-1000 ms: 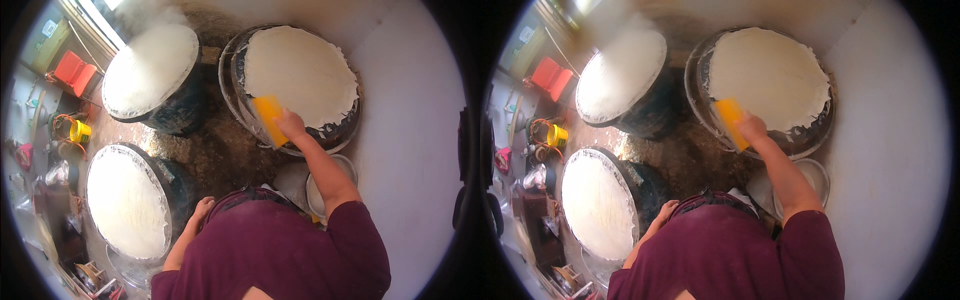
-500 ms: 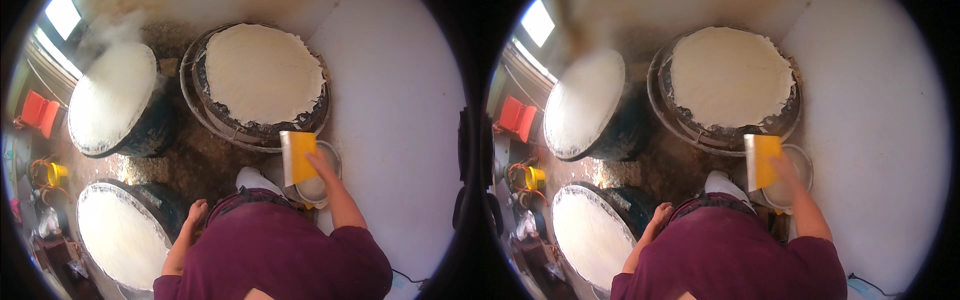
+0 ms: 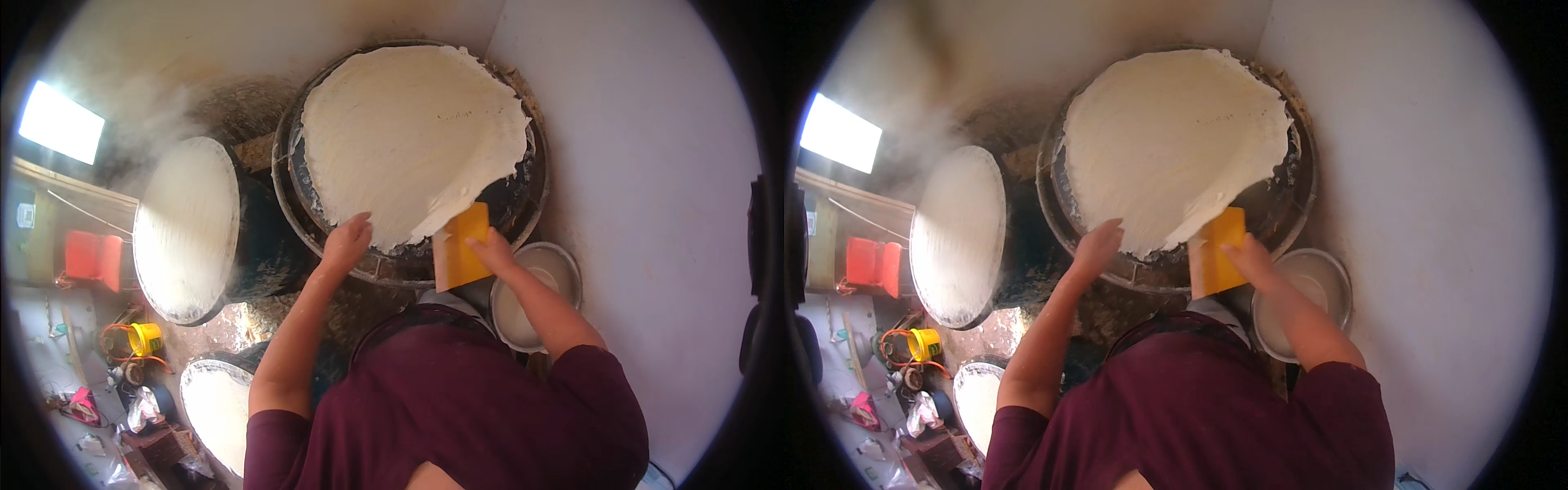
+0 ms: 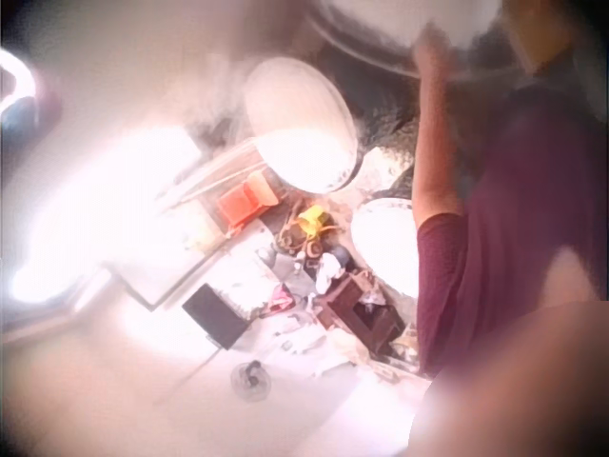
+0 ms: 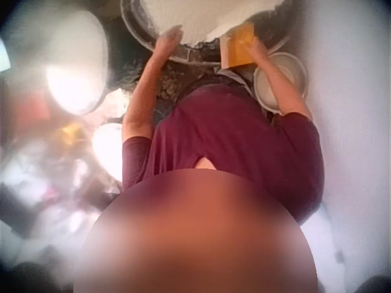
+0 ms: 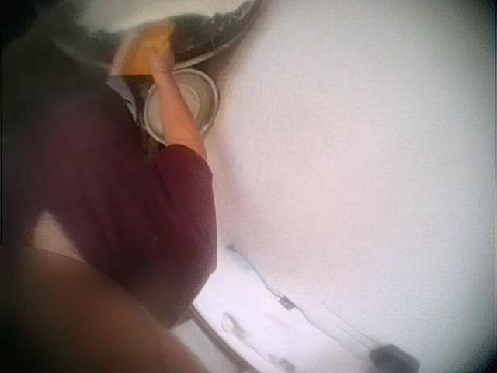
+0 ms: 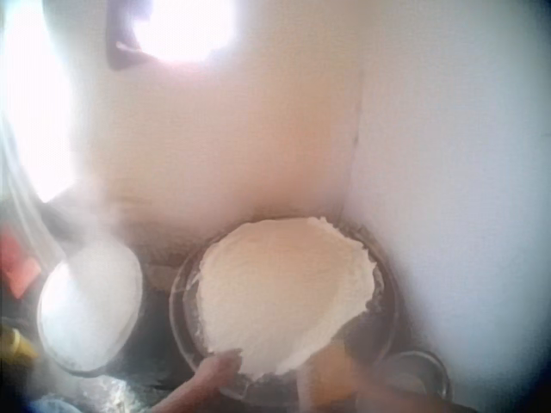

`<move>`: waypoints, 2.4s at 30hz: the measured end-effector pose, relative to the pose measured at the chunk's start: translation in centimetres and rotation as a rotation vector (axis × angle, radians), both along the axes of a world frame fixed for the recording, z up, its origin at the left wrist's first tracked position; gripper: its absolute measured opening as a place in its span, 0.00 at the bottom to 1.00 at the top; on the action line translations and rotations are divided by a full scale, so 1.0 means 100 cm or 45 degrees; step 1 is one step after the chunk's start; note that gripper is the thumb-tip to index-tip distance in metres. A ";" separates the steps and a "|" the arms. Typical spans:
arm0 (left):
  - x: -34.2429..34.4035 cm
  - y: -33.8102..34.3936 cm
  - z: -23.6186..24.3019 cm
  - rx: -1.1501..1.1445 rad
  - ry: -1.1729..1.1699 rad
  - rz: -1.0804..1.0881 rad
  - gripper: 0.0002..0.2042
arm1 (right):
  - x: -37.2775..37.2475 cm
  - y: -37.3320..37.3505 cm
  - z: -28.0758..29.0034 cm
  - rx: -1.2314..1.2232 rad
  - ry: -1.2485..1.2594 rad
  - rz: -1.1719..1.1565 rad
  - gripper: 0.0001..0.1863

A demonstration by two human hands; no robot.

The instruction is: The person scoops batter from a large metal bowl and spreads it onto a hot circular griddle using a flat metal tool. They cook the crepe, then use a yellow plastic scraper to lift and fold it before placing it into a metal tray. The process is repeated multiple times.

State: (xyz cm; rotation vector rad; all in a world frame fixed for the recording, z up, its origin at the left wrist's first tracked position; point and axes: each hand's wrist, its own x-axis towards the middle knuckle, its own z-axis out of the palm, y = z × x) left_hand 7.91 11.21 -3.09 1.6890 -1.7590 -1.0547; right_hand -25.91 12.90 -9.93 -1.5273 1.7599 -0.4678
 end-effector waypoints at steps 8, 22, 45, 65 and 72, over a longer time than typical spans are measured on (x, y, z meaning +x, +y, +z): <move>-0.108 -0.035 0.007 -0.640 -0.548 -0.439 0.28 | 0.038 -0.010 0.041 0.093 0.119 0.282 0.24; -0.113 -0.073 -0.001 -0.427 -0.513 -0.151 0.06 | -0.053 -0.015 0.087 -0.502 0.408 0.708 0.23; -0.095 -0.074 0.016 -0.594 -0.509 0.038 0.06 | -0.187 -0.280 0.075 -0.209 0.828 -0.180 0.21; -0.073 -0.107 0.048 -0.506 -0.377 -0.011 0.10 | 0.089 -0.086 0.055 -0.970 0.150 1.416 0.05; -0.073 -0.118 0.058 -0.483 -0.443 0.009 0.10 | 0.100 -0.083 0.064 -0.913 0.216 1.464 0.07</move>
